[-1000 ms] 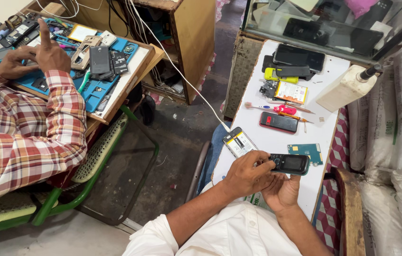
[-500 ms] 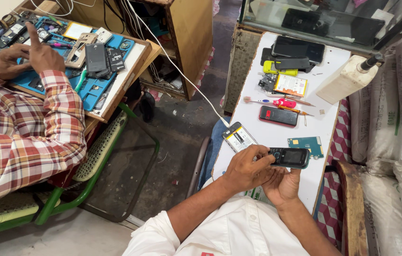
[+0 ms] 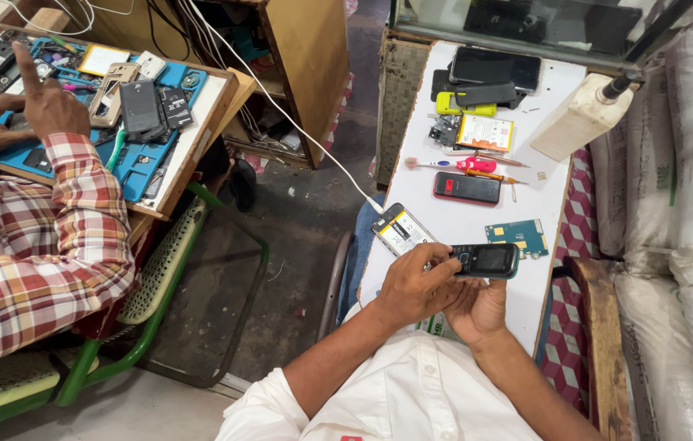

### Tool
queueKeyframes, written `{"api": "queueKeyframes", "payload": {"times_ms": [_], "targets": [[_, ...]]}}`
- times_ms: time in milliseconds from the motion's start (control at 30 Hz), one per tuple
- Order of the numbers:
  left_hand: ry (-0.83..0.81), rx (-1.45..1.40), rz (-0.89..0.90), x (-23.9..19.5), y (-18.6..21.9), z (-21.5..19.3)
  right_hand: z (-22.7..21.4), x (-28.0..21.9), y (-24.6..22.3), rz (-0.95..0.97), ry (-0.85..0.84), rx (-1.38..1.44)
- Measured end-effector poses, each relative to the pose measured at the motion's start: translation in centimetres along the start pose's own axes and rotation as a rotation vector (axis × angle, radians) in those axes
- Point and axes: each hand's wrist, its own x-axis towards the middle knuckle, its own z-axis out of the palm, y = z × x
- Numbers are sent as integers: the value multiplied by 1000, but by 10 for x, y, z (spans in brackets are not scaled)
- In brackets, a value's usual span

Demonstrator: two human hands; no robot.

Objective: The person inserts a battery into a blue feature phone, then attaches the keypad assembly to the phone body. The person repeatedly presses buttons on the keypad to test the device.

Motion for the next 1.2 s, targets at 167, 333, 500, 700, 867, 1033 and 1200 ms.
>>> {"api": "queueKeyframes", "payload": {"times_ms": [167,333,500,700,867,1033,1200], "targets": [[2,19,-3,-1,-1,0,-2,1,1,19,16,20],[4,33,-5,-1,-2,0,-3,2,1,6,22,-9],[2,17,0,-1,-2,0,-3,1,1,9,4,9],[-5,19,-8,-2,-2,1,-1,0,1,-18,34,2],[-5,16,-5,-3,-2,1,2,-1,1,-32,20,17],[-10,22,-11,-3,-4,3,4,-2,0,-45,11,10],[-13,25,-15,-3,-3,3,6,-2,0,-42,28,14]]}}
